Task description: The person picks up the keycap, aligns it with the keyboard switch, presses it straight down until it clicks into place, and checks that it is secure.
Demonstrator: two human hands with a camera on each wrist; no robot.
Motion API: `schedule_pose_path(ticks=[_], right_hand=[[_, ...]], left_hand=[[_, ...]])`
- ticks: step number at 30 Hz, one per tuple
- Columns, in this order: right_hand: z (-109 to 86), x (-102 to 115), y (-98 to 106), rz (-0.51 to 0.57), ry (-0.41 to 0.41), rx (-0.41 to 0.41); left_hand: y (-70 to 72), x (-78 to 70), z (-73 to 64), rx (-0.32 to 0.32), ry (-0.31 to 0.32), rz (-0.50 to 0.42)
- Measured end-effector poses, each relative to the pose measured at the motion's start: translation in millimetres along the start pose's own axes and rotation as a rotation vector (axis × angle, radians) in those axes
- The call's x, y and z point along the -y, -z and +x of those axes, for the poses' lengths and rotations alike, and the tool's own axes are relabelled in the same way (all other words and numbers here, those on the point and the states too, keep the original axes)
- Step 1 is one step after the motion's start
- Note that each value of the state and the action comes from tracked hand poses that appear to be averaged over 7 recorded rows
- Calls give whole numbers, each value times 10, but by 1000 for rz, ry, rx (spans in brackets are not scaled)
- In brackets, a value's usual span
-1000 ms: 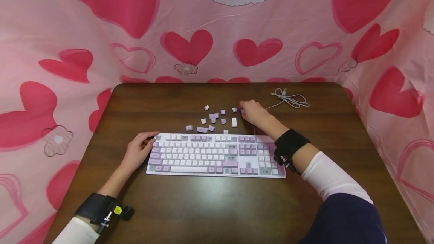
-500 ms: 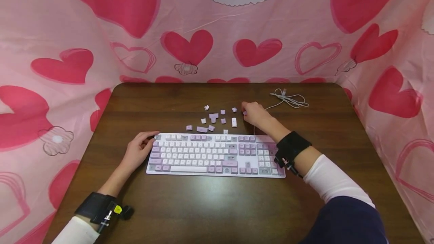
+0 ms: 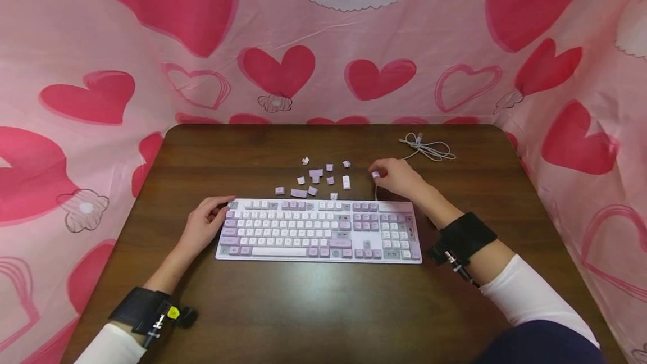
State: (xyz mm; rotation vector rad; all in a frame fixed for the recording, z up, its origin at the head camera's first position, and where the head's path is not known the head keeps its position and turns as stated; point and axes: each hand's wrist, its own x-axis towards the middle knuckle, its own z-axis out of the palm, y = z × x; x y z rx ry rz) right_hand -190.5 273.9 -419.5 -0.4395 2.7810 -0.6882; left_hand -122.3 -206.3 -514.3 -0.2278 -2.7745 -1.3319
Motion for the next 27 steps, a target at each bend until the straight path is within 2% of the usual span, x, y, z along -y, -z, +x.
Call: schedule_pose_path(ticks=[11,19,27], right_hand=[[-500,-56,144,12,-109,-30],[-845,-109,99,113,-191,111],[-1028,-151,151,194,-180,162]], left_hand=[[14,7,21,-8,-12,0],[8,19,-77,9,16,8],[15,-17,-12,-4,-4,-6]])
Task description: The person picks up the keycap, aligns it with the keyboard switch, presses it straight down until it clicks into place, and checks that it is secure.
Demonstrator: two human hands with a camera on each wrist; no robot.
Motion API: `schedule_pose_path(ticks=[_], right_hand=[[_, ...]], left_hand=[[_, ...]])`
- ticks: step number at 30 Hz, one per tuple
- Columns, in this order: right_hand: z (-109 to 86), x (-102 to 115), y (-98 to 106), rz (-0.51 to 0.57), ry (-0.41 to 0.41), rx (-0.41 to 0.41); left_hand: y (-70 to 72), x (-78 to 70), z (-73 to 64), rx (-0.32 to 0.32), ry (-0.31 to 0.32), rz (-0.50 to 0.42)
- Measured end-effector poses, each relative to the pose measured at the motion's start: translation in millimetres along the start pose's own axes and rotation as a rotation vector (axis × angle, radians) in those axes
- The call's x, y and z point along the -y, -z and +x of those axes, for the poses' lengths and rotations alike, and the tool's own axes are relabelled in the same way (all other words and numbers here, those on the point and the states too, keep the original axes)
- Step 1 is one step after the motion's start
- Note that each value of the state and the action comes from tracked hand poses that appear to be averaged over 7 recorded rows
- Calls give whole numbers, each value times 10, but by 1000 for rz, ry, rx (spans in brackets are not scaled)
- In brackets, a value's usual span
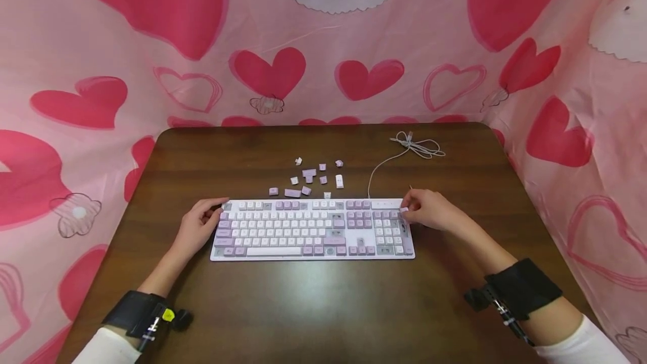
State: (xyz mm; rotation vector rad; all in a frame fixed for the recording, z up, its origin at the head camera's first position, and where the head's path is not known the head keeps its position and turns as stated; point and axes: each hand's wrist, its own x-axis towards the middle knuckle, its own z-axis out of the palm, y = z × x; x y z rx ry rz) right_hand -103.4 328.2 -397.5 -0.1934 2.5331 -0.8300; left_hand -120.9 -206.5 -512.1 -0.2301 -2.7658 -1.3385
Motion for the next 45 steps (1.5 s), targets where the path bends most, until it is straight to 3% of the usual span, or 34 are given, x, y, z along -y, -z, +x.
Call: schedule_pose_path(ticks=[8,19,27,32,37,45], right_hand=[[-41,-156,-90,189,-15,122],[-32,-271,-133,344,-60,120],[-33,-271,-139,369,-60,120],[-16,-248,-157,330,-73,93],[16,-235,-150,288,-114,87],[78,-259,-163,308,-186,105]], left_hand=[[11,10,5,5,12,-3],[15,-5,2,8,16,-1],[2,7,5,2,10,-3],[3,17,21,0,2,5],[9,20,37,6,10,13],[6,14,24,12,24,16]])
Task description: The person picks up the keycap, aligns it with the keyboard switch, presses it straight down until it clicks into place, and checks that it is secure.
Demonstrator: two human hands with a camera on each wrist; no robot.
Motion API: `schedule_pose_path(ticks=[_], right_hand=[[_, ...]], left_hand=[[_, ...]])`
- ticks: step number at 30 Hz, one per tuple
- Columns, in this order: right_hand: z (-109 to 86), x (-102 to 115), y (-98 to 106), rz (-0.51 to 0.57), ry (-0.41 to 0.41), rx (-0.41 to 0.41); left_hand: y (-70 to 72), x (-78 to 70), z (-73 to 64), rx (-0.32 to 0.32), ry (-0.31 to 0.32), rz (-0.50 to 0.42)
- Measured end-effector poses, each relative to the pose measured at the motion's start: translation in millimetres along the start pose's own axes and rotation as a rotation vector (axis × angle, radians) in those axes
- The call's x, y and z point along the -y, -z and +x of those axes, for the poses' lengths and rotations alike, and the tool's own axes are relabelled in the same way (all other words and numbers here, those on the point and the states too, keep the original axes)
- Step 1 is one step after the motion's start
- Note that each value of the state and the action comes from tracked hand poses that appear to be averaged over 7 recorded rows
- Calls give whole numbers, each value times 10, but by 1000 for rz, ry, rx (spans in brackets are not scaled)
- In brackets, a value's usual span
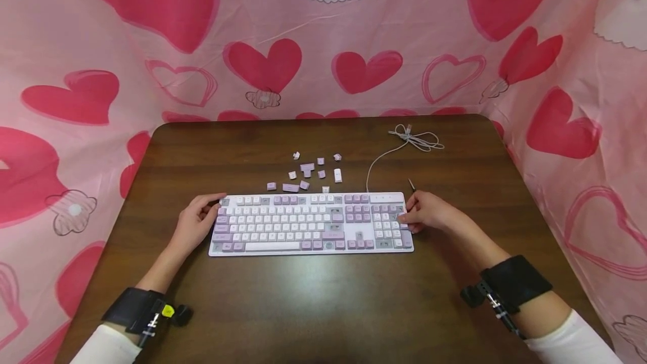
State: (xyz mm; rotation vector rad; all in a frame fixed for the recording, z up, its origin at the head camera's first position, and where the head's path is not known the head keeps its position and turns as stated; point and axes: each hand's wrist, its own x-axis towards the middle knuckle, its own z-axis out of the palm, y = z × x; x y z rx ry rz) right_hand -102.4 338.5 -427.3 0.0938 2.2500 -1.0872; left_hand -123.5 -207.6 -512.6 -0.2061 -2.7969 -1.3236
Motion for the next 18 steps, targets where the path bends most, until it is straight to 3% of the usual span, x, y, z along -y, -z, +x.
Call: schedule_pose_path(ticks=[6,18], right_hand=[[5,-49,60,-24,-41,84],[31,-90,78,-13,50,118]], left_hand=[[-14,3,-8,-2,-16,-11],[-17,37,17,-4,-60,10]])
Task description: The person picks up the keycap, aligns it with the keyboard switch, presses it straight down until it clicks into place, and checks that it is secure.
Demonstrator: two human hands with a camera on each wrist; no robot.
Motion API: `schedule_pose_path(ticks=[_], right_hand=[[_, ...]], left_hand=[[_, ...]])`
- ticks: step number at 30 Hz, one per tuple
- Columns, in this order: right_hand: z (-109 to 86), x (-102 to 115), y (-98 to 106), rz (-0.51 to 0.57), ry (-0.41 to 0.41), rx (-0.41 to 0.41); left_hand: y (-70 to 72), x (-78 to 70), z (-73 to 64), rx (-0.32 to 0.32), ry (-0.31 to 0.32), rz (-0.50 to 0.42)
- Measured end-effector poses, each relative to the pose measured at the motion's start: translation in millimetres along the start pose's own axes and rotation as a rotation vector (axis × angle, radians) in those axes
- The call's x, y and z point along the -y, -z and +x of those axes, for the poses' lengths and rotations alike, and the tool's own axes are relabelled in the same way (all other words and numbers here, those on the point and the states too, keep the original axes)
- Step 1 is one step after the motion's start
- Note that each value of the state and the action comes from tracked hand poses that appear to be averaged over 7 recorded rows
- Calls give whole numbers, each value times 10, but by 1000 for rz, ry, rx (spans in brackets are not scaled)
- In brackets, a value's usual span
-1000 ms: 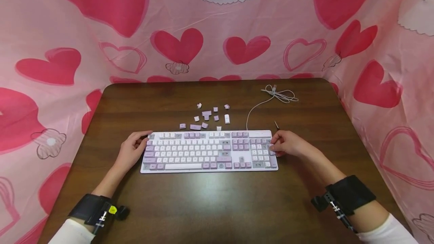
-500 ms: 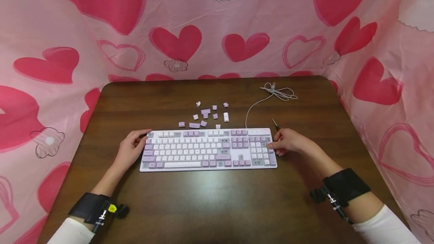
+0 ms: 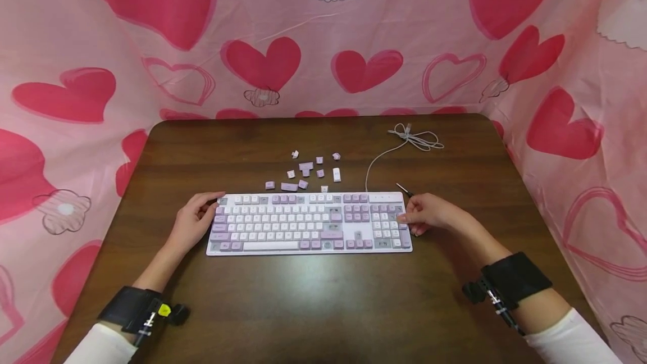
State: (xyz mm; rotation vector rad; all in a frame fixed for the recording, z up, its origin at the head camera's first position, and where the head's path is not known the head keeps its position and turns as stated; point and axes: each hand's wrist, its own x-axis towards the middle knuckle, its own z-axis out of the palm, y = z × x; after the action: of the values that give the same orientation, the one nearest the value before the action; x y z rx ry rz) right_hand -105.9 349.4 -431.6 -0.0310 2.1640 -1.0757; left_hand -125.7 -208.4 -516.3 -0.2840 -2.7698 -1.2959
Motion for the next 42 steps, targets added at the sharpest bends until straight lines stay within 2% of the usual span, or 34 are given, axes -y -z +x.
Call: schedule_pose_path(ticks=[8,13,28,42], right_hand=[[-2,-91,-32,-21,36,-33],[-6,-127,-37,-19,48,-24],[32,-54,21,2,39,8],[53,-157,39,-21,85,23]], left_hand=[[3,29,-12,12,-17,-5],[7,25,-33,19,-25,-2],[-3,55,-16,-43,-117,-31],[-4,31,3,-17,-85,-10]])
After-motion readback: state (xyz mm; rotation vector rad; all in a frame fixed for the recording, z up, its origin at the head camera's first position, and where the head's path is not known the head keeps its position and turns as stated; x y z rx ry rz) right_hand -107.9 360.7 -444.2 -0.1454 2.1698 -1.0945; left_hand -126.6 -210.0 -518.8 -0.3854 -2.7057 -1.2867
